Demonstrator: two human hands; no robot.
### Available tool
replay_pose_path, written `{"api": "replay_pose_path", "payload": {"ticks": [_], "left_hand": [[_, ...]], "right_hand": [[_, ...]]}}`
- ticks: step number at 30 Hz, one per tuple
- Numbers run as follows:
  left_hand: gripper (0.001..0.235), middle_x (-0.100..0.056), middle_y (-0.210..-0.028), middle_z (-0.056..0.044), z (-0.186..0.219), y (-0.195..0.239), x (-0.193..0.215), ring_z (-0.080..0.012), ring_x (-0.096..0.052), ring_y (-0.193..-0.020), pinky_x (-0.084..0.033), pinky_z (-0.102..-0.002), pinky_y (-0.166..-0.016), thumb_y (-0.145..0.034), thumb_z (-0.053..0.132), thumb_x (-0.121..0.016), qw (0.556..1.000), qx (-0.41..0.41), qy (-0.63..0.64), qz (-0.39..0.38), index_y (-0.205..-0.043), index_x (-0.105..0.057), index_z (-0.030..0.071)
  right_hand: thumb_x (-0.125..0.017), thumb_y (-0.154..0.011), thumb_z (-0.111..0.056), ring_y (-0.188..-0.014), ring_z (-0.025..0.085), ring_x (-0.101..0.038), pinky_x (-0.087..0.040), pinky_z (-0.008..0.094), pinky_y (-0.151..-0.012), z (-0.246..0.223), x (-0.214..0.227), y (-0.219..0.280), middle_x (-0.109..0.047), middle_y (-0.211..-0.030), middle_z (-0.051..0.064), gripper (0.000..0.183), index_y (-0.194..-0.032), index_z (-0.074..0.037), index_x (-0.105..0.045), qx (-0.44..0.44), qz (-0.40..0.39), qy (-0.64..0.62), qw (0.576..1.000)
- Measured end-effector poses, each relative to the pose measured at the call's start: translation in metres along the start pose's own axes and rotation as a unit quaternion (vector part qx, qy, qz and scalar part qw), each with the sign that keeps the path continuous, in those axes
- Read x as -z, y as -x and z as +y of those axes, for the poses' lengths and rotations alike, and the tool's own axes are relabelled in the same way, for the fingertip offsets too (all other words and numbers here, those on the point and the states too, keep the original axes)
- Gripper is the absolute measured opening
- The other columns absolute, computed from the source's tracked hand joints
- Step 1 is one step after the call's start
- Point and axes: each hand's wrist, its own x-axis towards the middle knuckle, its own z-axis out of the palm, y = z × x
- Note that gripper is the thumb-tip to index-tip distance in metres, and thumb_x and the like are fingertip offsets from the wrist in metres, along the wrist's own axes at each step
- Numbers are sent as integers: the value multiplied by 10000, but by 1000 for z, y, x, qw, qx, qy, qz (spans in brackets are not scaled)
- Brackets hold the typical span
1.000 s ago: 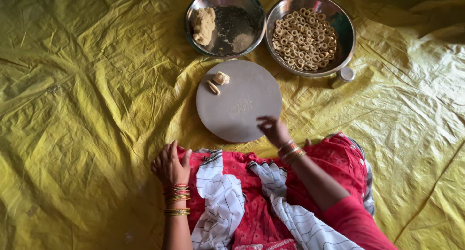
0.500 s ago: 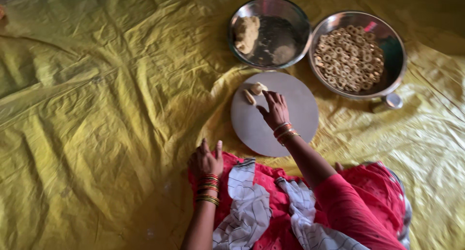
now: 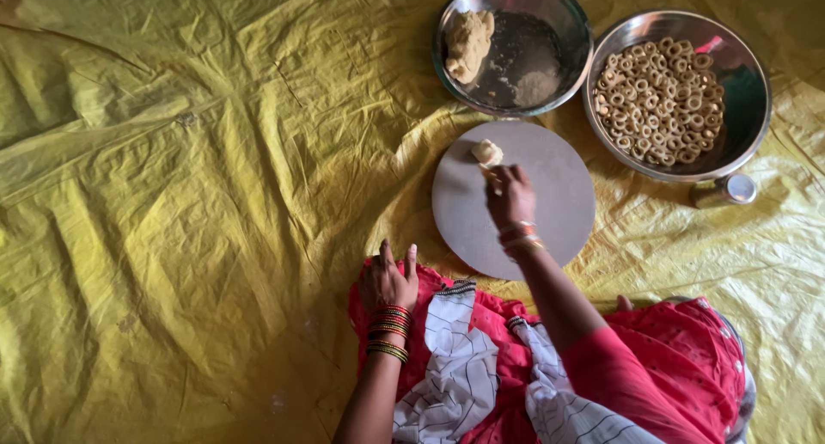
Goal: The person rolls small pieces of dough into thin ropes on a round board, then shapes them into rings and places them into a metal bowl. The person repeats this process multiple times.
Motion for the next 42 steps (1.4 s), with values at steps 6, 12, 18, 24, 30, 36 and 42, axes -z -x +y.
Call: {"api": "replay_pose_path", "payload": {"ticks": [6, 12, 18, 24, 30, 36, 42], "left_hand": [[749, -693, -1184, -251, 5, 2, 5, -417, -672, -1053, -535, -522, -869, -979, 643, -434, 1000, 9, -2, -14, -1453, -527, 69], [734, -706, -1165, -236, 3, 5, 3, -410, -683, -1033, -546, -519, -836, -977, 638, -439, 1000, 12, -15, -13, -1431, -546, 71], [724, -705, -1202, -231, 0, 4, -2, -405, -676, -1067, -546, -515, -860, -989, 634, -448, 1000, 2, -5, 22, -1413, -564, 58], [717, -689, -1253, -215, -4, 5, -2, -398, -662, -1125, -539, -512, -894, -988, 630, -447, 1000, 1, -21, 8, -1414, -564, 66], [710, -669, -1306, -200, -5, 8, 6, -389, -661, -1140, -542, -497, -921, -996, 632, -422, 1000, 7, -15, -22, -1429, -557, 85], [667, -604, -1397, -130, 8, 3, 26, -361, -572, -1241, -415, -543, -1031, -981, 622, -418, 998, -8, -7, -58, -1467, -507, 174], [581, -561, -1464, -177, 99, -66, -18, -381, -514, -1337, -400, -491, -1107, -1042, 534, -409, 960, -114, 254, -19, -1466, -536, 158]], "right_hand": [[-756, -814, -99, -895, 308, -676, -564, 424, -728, 36, 73, 71, -683, -953, 100, 153, -964, -116, -732, 36, -79, 113, 990], [-671, -950, -233, -988, 198, -758, -604, 361, -857, 80, 82, 57, -767, -1075, 42, 146, -1074, -188, -735, -130, -67, -64, 987], [-529, -1024, -602, -1487, 406, -189, -175, 560, -1175, 83, 46, -1, -258, -1619, 253, 851, -1555, 17, -285, -114, -67, 183, 974], [-275, -987, -758, -1565, 420, -17, -26, 579, -1224, -5, -22, 76, -59, -1695, 276, 1048, -1636, 45, -94, -10, -260, 373, 891], [-278, -951, -703, -1551, 386, 50, 32, 642, -1194, 21, -2, 48, -7, -1695, 208, 964, -1624, -54, -47, -30, -157, 410, 898], [-269, -975, -757, -1572, 374, 80, 55, 618, -1227, 69, 40, 1, 19, -1710, 218, 1025, -1624, -2, -24, -190, -132, 252, 940], [-450, -942, -647, -1585, 341, -12, -7, 577, -1240, -26, -15, 93, -62, -1714, 225, 1043, -1630, 28, -52, -54, -260, 321, 909]]}}
